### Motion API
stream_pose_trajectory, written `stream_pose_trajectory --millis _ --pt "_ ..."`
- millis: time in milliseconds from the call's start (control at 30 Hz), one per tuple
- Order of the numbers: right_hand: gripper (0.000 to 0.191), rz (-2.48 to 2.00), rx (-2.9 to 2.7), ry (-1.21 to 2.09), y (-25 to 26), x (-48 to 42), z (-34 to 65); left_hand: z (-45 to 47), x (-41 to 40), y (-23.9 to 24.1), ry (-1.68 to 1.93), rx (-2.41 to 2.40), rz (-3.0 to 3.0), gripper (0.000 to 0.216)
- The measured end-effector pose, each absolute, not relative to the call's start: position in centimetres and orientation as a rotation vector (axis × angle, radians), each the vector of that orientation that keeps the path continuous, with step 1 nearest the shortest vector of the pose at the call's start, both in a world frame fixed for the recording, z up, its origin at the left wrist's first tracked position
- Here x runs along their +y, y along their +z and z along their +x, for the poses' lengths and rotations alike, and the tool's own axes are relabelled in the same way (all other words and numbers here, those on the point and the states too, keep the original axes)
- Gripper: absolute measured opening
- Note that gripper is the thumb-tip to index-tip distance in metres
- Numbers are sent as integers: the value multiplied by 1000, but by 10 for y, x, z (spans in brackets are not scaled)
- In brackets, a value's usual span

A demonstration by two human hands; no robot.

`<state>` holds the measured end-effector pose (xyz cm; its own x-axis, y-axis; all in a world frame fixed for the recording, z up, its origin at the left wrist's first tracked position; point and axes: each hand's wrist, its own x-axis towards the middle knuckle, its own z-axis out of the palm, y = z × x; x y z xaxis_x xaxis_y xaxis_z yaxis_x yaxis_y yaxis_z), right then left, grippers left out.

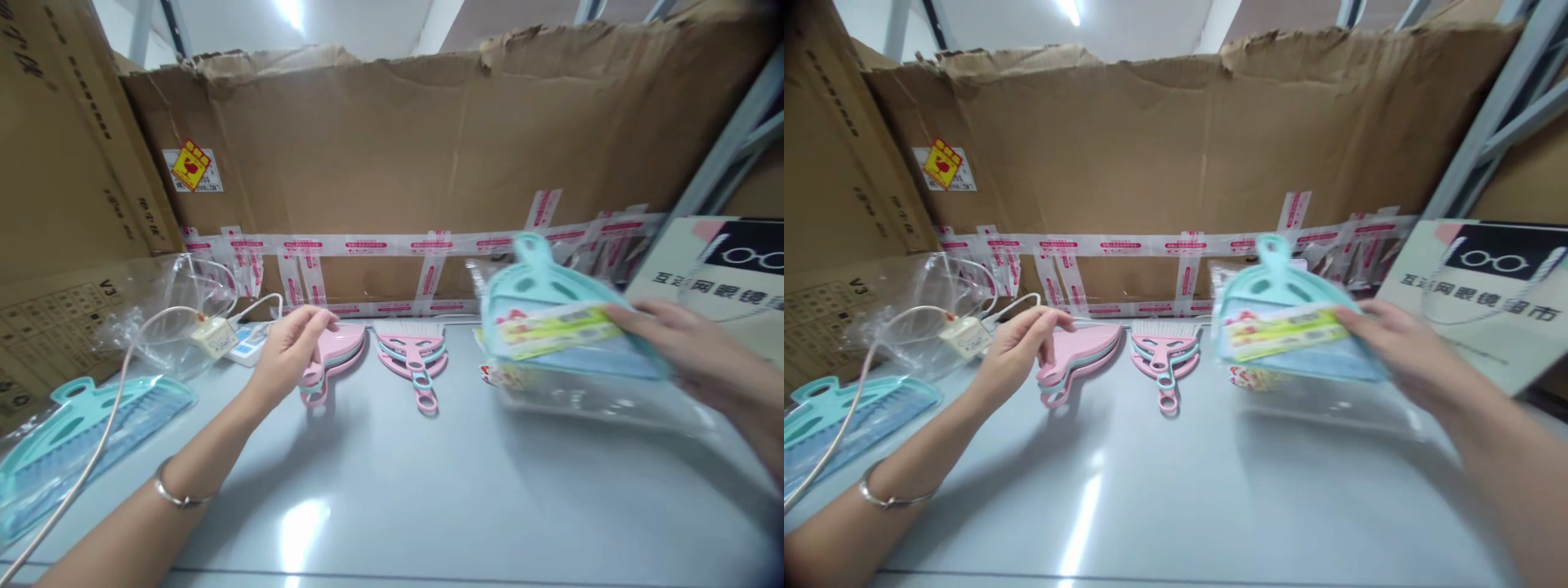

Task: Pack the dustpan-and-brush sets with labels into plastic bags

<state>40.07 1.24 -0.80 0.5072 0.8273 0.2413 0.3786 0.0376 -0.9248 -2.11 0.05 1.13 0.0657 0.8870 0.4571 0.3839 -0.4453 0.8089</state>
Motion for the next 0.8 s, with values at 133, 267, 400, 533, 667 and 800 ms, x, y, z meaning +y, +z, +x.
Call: stream_pose_trajectory --millis 133,267,400,533,667,800 --pt "19 -1437 -1312 888 22 20 273 -6 -7 10 1023 1139 1508 51" --pt "29 -1332 -1512 1014 9 30 213 -15 0 2 1006 1248 1266 36" --pt "28 -1053 -1417 384 -9 16 198 -25 9 -3 1280 1226 1140 32" --pt "22 -933 -1560 604 -22 -10 181 -19 8 -6 1442 1103 1098 36" --pt "44 -919 -1297 1132 -32 -13 161 -6 -3 -9 1486 1118 1088 38" --pt "46 -807 -1096 1306 -34 -10 154 2 -11 -13 1396 1142 1136 45"
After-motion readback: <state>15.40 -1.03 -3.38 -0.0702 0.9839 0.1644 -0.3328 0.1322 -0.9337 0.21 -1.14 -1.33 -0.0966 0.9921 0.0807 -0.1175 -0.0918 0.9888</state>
